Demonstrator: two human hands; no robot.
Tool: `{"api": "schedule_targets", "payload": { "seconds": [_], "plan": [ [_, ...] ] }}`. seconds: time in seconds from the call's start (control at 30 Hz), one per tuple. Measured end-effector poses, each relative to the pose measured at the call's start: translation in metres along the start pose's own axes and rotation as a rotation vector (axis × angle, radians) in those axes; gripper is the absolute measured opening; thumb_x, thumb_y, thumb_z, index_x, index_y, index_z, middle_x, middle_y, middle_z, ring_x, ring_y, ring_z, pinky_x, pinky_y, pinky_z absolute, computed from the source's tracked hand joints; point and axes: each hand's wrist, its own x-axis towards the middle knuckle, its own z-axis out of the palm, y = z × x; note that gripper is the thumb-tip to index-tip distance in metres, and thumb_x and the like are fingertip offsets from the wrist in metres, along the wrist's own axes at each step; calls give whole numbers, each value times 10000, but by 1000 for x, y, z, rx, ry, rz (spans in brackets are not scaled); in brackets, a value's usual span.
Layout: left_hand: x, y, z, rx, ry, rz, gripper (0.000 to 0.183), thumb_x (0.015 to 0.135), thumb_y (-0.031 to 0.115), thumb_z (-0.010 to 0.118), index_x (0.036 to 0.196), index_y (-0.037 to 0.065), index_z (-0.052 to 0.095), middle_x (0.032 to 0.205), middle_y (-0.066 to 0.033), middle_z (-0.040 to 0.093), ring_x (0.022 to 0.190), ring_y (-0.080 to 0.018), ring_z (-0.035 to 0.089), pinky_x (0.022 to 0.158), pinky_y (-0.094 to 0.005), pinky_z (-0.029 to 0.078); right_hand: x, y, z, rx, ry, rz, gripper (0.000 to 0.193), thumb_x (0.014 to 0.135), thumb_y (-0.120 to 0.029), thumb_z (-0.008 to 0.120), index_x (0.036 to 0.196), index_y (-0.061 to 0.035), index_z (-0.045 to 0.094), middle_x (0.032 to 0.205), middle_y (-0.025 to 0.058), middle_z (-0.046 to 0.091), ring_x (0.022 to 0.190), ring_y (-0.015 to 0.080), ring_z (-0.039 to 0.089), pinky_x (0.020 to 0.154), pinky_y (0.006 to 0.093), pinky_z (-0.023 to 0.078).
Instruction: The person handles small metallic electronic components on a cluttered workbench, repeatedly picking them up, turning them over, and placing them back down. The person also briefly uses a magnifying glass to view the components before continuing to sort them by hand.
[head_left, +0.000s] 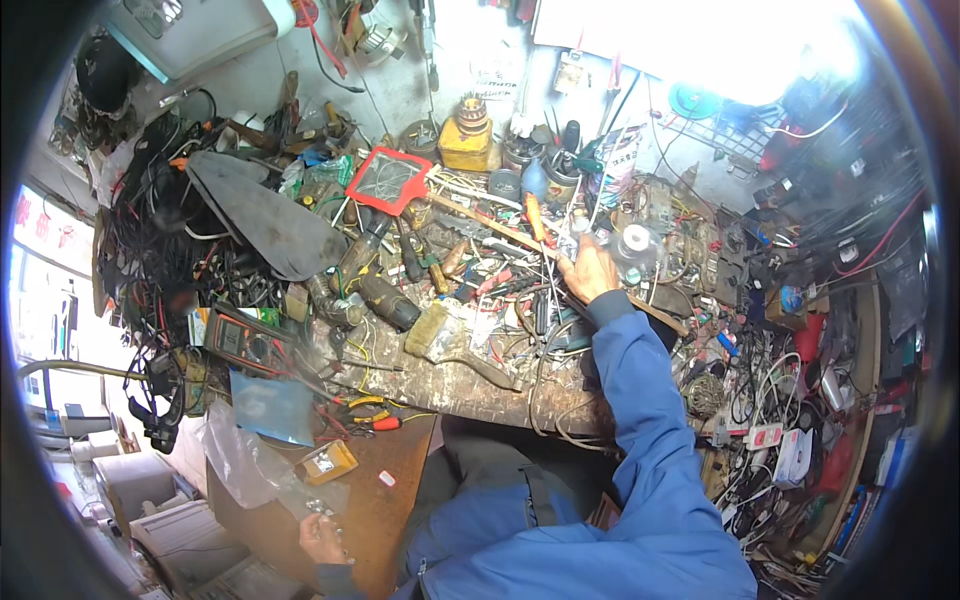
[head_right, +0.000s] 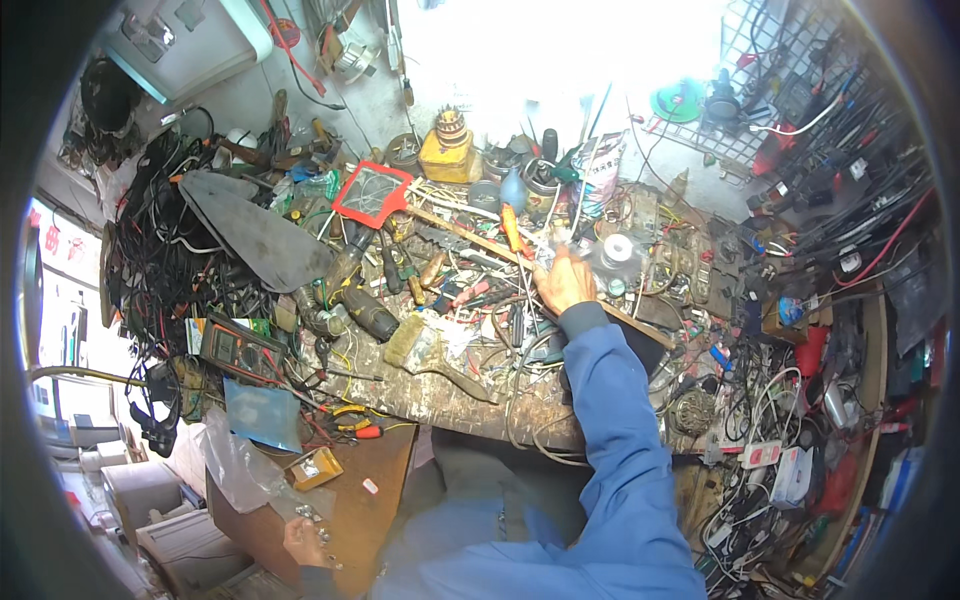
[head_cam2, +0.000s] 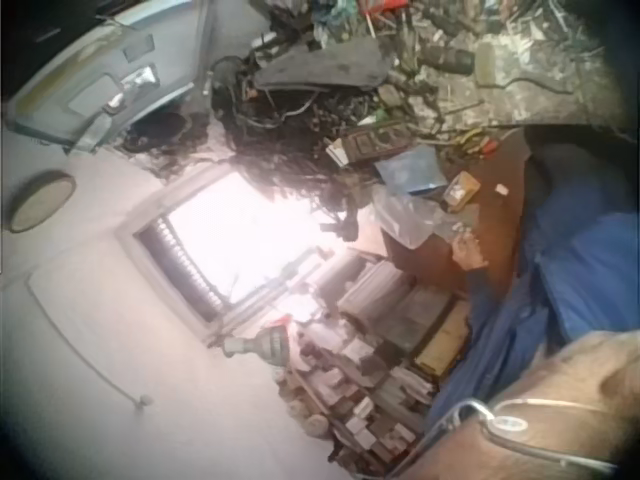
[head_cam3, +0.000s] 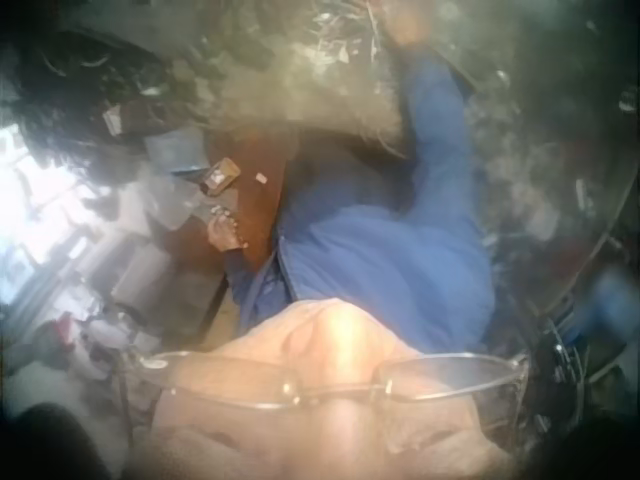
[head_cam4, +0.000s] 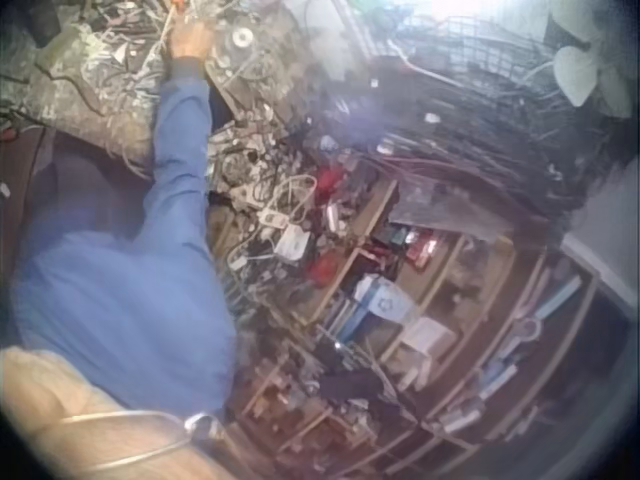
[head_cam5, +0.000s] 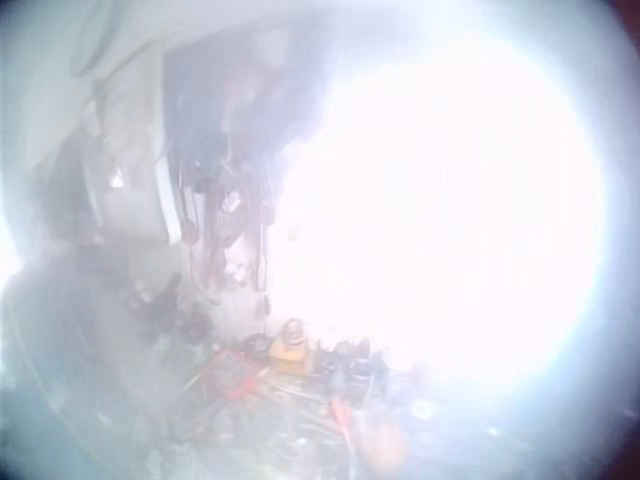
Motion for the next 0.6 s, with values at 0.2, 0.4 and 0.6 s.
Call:
{"api": "schedule_targets", "payload": {
  "seconds": [0.2, 0.4, 0.6],
  "plan": [
    [11, -15, 5, -104, -85, 51, 136, 939, 99, 638, 1048, 37, 584, 746, -25, 596, 538, -54, 489, 452, -208, 382, -51, -22, 27, 48, 214, -158, 163, 803, -47, 652, 953, 5, 615, 907, 208, 625, 879, 402, 600, 785, 499, 502],
    [3, 0, 13, -132, -159, 10, 116, 949, 105, 637, 1026, 40, 579, 728, -16, 573, 534, -43, 466, 443, -207, 351, -90, -47, 36, 97, 321, -191, 352, 713, 16, 653, 1064, -13, 638, 999, 144, 597, 944, 342, 553, 856, 443, 470],
    [15, 11, 25, -94, -218, 14, 113, 962, 132, 635, 1015, 52, 574, 725, 2, 556, 536, -37, 446, 453, -205, 340, -113, -57, 39, 200, 273, -297, 349, 719, 36, 642, 1067, 1, 647, 995, 146, 598, 955, 335, 571, 869, 435, 481]
  ]
}}
